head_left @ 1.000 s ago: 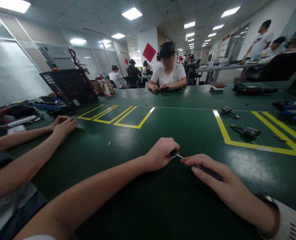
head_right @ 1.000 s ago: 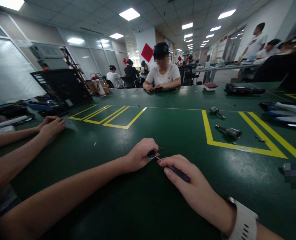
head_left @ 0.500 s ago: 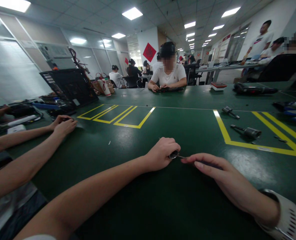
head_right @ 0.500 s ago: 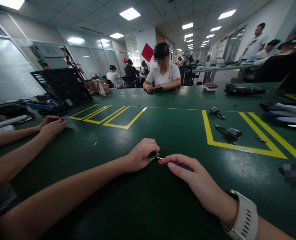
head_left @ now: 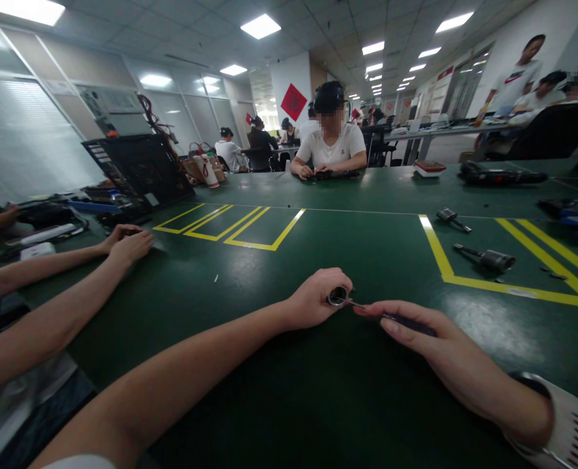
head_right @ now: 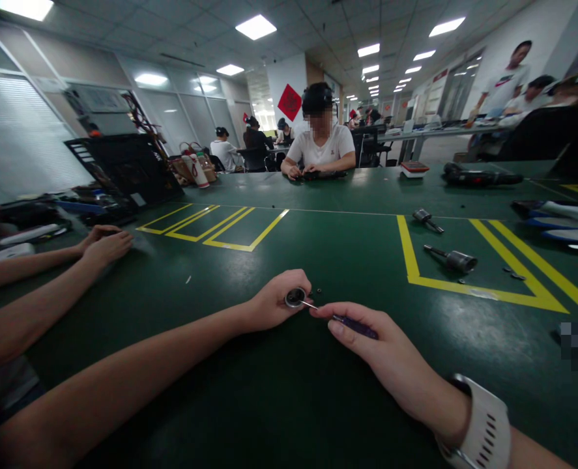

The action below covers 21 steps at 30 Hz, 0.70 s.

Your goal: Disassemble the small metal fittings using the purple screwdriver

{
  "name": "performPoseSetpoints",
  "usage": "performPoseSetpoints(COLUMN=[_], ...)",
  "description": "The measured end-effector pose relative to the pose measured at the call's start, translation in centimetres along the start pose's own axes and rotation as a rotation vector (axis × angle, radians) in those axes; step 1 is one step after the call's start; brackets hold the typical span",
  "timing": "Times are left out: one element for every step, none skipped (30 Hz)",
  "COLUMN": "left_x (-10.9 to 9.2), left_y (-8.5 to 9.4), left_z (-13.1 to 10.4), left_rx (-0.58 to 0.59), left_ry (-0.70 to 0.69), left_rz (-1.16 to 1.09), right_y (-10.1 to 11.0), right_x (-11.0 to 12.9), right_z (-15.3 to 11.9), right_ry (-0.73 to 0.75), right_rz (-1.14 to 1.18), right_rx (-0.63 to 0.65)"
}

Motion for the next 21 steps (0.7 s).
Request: performPoseSetpoints(left_x=[0.0, 0.0, 0.1, 0.2, 0.3, 0.4, 0.5, 0.7, 0.8, 0.9, 1.0, 1.1, 1.2, 1.2, 1.2, 1.2, 1.2, 1.1, 1.0, 0.9, 0.7], left_y=[0.0, 0.0, 0.0, 0.0, 0.0, 0.0, 0.0, 0.0, -0.1, -0.1, -0.1, -0.2, -0.2, -0.3, -0.3, -0.3, -0.3, -0.2, -0.2, -0.1, -0.1], left_z=[0.0, 0.0, 0.0, 0.0, 0.0, 0.0, 0.0, 0.0, 0.0, -0.1, -0.1, -0.1, -0.1, -0.1, -0.1, -0.1, -0.1, -0.1, -0.1, -0.1, -0.2], left_rx=[-0.011, -0.02, -0.028, -0.036, -0.046, -0.057, -0.069, -0.08, -0.088, -0.091, -0.09, -0.084, -0.075, -0.065, -0.056, -0.048, -0.043, -0.04, -0.039, -0.036, -0.033], left_ry=[-0.002, -0.002, 0.001, 0.006, 0.014, 0.026, 0.042, 0.059, 0.077, 0.097, 0.117, 0.136, 0.153, 0.17, 0.189, 0.21, 0.232, 0.254, 0.274, 0.29, 0.305], left_rz=[-0.02, -0.034, -0.036, -0.022, 0.005, 0.043, 0.087, 0.132, 0.171, 0.204, 0.23, 0.251, 0.27, 0.288, 0.305, 0.321, 0.333, 0.343, 0.352, 0.364, 0.384], right_y=[0.0, 0.1, 0.1, 0.1, 0.2, 0.2, 0.2, 0.2, 0.2, 0.2, 0.2, 0.3, 0.4, 0.4, 0.5, 0.7, 0.9, 1.1, 1.3, 1.6, 1.8], right_x=[0.0, 0.0, 0.0, -0.1, -0.1, -0.2, -0.3, -0.4, -0.5, -0.6, -0.7, -0.7, -0.7, -0.6, -0.5, -0.3, -0.2, 0.0, 0.1, 0.2, 0.3], right_z=[0.0, 0.1, 0.1, 0.2, 0.2, 0.3, 0.3, 0.3, 0.3, 0.3, 0.3, 0.3, 0.2, 0.2, 0.1, 0.0, -0.1, -0.2, -0.3, -0.4, -0.4], right_ry=[0.004, 0.009, 0.013, 0.018, 0.022, 0.025, 0.026, 0.026, 0.024, 0.024, 0.026, 0.031, 0.038, 0.045, 0.055, 0.066, 0.077, 0.088, 0.098, 0.107, 0.114], right_rz=[-0.011, -0.02, -0.027, -0.032, -0.032, -0.027, -0.017, -0.005, 0.006, 0.014, 0.015, 0.011, 0.001, -0.015, -0.041, -0.076, -0.117, -0.159, -0.198, -0.231, -0.257], right_rx=[-0.001, -0.004, -0.008, -0.012, -0.017, -0.021, -0.024, -0.028, -0.033, -0.042, -0.052, -0.066, -0.083, -0.1, -0.121, -0.147, -0.177, -0.213, -0.251, -0.289, -0.326])
Point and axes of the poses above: each hand's wrist, its own z-axis towards the middle knuckle, its own y-axis out of the back of the hand, x = y × z, the point moved 6 cm from there along z, towards the middle knuckle, and after that the axes turned 2 degrees about -y, right-handed, at the moved point
